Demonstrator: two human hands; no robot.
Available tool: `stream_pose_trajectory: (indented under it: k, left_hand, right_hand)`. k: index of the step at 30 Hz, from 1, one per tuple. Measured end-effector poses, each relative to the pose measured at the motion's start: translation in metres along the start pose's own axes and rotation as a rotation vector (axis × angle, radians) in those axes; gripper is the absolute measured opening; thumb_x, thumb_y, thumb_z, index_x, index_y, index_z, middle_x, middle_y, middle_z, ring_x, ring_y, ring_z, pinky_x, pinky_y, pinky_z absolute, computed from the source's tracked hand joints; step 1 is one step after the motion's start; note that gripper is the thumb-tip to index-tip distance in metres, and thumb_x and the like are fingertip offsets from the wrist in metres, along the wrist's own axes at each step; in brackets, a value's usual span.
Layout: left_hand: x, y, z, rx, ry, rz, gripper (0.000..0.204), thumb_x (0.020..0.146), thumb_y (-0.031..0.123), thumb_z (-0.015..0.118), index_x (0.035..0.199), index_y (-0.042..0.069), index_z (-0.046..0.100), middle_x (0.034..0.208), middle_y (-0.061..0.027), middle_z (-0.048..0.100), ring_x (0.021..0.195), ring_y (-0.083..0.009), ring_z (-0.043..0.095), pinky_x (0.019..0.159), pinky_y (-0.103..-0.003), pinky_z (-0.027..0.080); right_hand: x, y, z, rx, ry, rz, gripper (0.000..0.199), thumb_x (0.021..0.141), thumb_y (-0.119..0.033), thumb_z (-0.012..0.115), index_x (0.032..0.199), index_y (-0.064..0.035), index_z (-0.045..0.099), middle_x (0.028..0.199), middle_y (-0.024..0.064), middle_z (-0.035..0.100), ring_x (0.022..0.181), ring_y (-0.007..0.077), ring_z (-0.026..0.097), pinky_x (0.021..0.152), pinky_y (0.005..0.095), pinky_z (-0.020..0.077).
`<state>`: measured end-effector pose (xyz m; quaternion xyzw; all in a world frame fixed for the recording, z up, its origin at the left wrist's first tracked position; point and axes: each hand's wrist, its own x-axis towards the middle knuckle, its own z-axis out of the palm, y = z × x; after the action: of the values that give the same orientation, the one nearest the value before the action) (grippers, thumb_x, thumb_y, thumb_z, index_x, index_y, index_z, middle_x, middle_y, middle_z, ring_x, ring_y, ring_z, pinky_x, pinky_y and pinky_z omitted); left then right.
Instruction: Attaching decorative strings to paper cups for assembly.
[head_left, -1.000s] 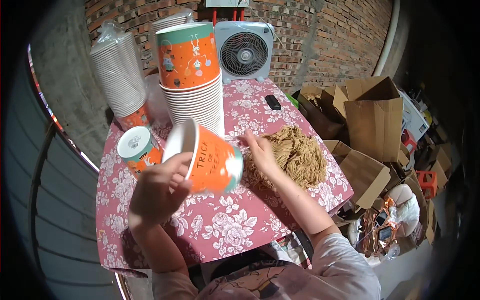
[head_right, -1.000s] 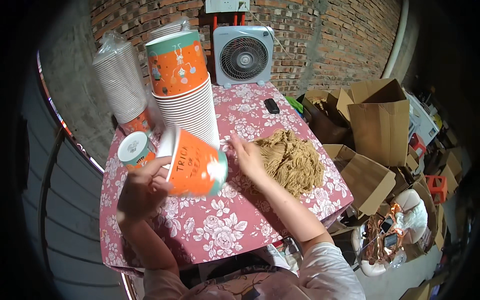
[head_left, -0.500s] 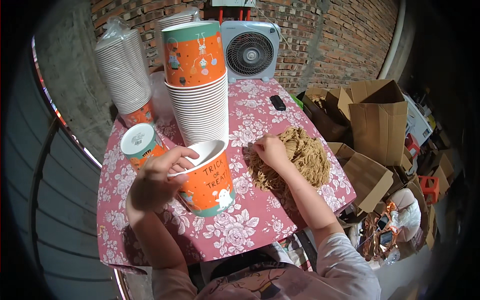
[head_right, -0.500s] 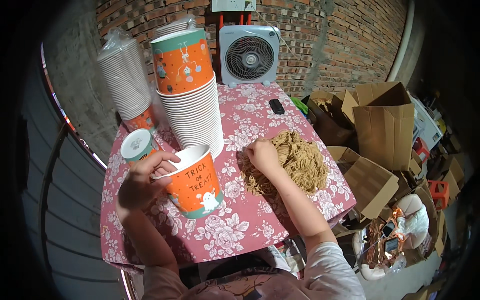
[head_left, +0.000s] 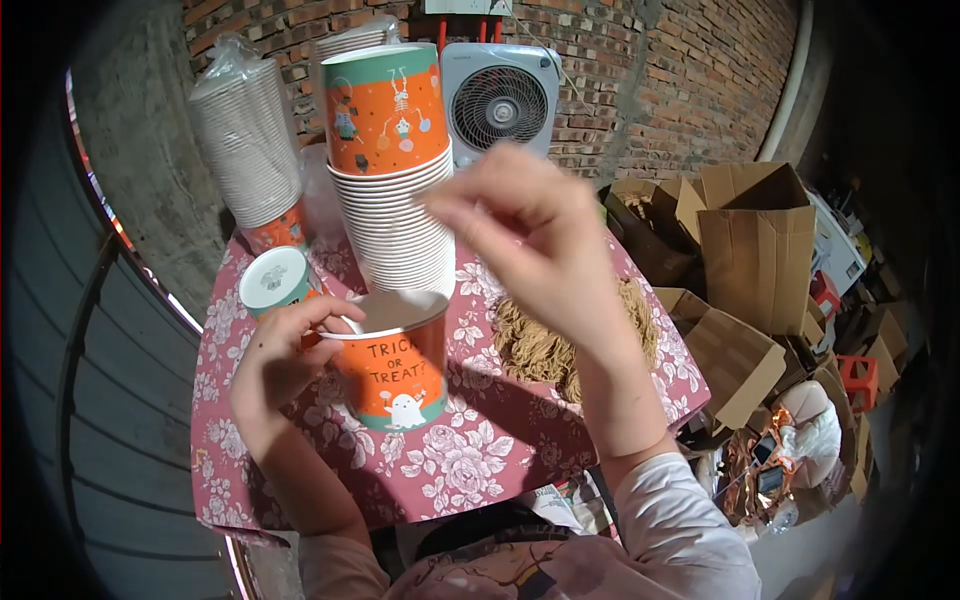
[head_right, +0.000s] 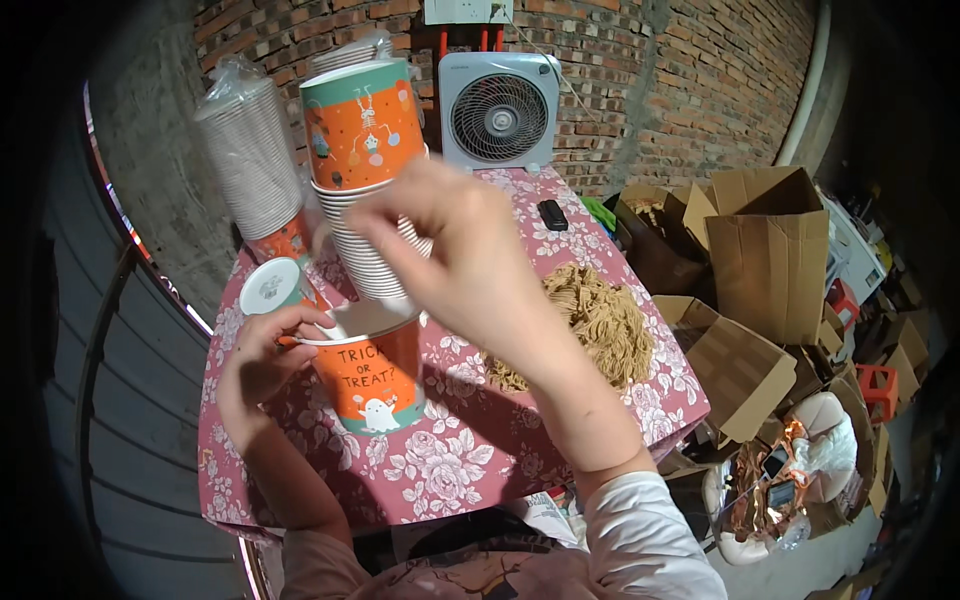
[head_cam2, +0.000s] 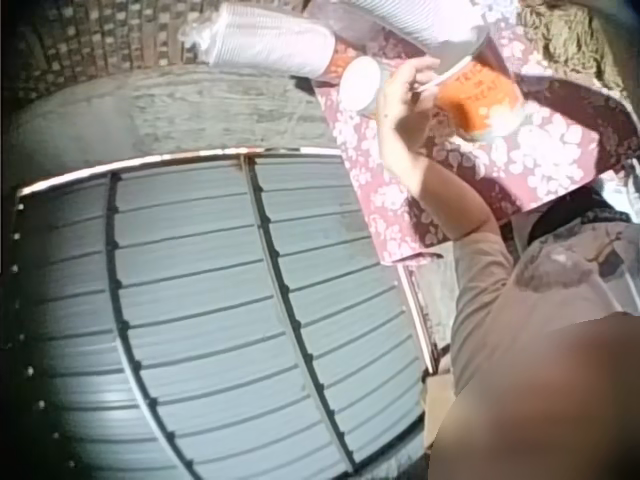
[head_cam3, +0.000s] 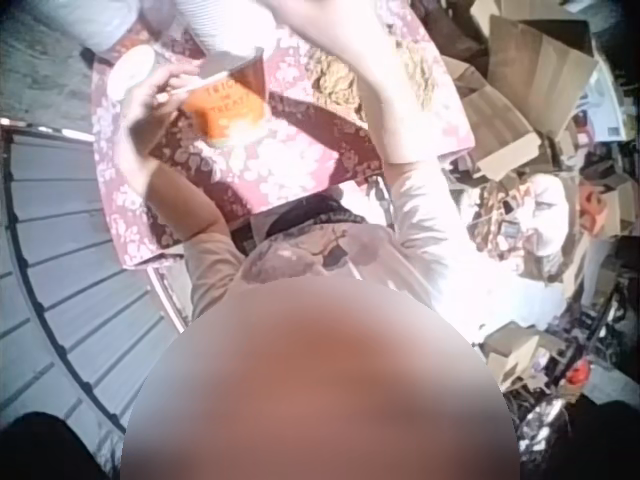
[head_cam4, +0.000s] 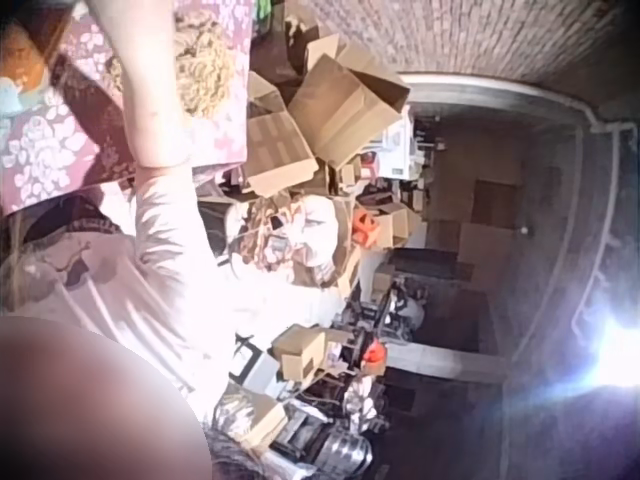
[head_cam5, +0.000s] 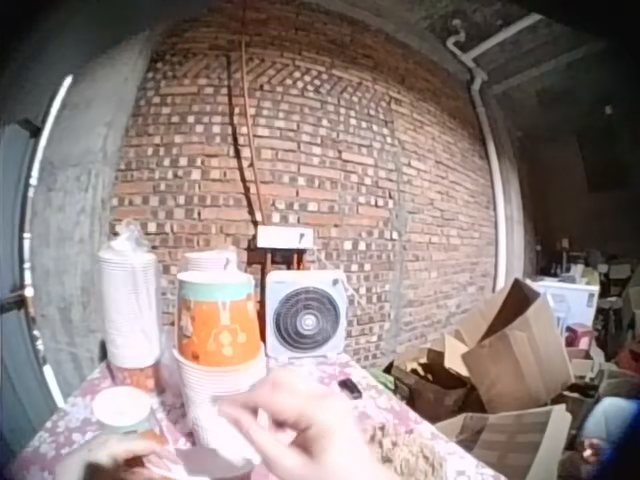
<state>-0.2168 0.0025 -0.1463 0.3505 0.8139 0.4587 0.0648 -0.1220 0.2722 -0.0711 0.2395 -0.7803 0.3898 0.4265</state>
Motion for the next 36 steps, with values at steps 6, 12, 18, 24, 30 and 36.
stream_pose_trajectory:
  k: [6, 12, 18, 24, 30, 36]
  left_hand:
    - [0.004, -0.001, -0.009, 0.127, -0.055, -0.078, 0.027, 0.08, -0.013, 0.062, 0.103, -0.002, 0.068, 0.087, -0.0067, 0.07, 0.074, -0.0118, 0.065, 0.067, -0.027, 0.051]
    - [-0.01, -0.016, -0.022, 0.201, 0.052, 0.066, 0.027, 0.078, -0.016, 0.061, 0.099, 0.0, 0.066, 0.082, -0.0001, 0.065, 0.075, -0.0074, 0.06, 0.069, -0.024, 0.049]
    - [-0.001, 0.005, -0.009, -0.113, 0.172, -0.101, 0.023, 0.081, -0.011, 0.062, 0.102, -0.001, 0.064, 0.083, 0.0028, 0.059, 0.077, -0.0049, 0.055, 0.072, -0.022, 0.045]
    - [0.026, 0.0, 0.022, -0.016, 0.16, -0.07, 0.013, 0.093, 0.003, 0.069, 0.105, -0.001, 0.073, 0.093, -0.0042, 0.064, 0.081, -0.0069, 0.057, 0.073, -0.023, 0.046]
    - [0.036, 0.008, 0.05, -0.222, 0.204, 0.134, 0.018, 0.097, 0.004, 0.065, 0.11, -0.004, 0.073, 0.123, -0.0122, 0.065, 0.111, -0.0173, 0.066, 0.097, -0.03, 0.054]
    - [0.039, 0.018, 0.061, -0.639, 0.244, 0.174, 0.02, 0.101, 0.002, 0.058, 0.113, -0.006, 0.072, 0.139, -0.0136, 0.056, 0.121, -0.0175, 0.061, 0.105, -0.031, 0.049]
  right_hand:
    - [-0.049, 0.04, 0.018, 0.025, -0.144, 0.38, 0.013, 0.088, -0.016, 0.076, 0.093, -0.0039, 0.08, 0.078, 0.0106, 0.071, 0.065, 0.0189, 0.064, 0.061, 0.0336, 0.0488]
    - [-0.057, 0.052, 0.022, 0.112, -0.183, 0.52, 0.016, 0.092, -0.019, 0.075, 0.095, -0.0047, 0.081, 0.067, 0.0048, 0.073, 0.057, 0.004, 0.06, 0.051, 0.025, 0.0428]
    - [-0.063, 0.062, 0.015, 0.248, -0.124, 0.432, 0.013, 0.091, -0.011, 0.074, 0.099, -0.002, 0.079, 0.07, 0.0016, 0.069, 0.062, 0.004, 0.057, 0.054, 0.0225, 0.042]
    - [-0.065, 0.049, 0.014, 0.504, -0.169, 0.614, 0.012, 0.089, -0.005, 0.074, 0.098, 0.0015, 0.078, 0.076, -0.0023, 0.066, 0.061, 0.0002, 0.045, 0.054, 0.0212, 0.0362]
    - [-0.068, 0.034, 0.022, 0.127, -0.201, 0.27, 0.012, 0.083, -0.008, 0.079, 0.094, -0.0041, 0.08, 0.071, 0.0061, 0.065, 0.059, 0.0124, 0.06, 0.055, 0.028, 0.0459]
    - [-0.071, 0.028, 0.032, -0.005, -0.129, 0.1, 0.013, 0.086, -0.01, 0.078, 0.098, -0.0064, 0.081, 0.079, 0.0071, 0.067, 0.064, 0.0218, 0.066, 0.059, 0.034, 0.0533]
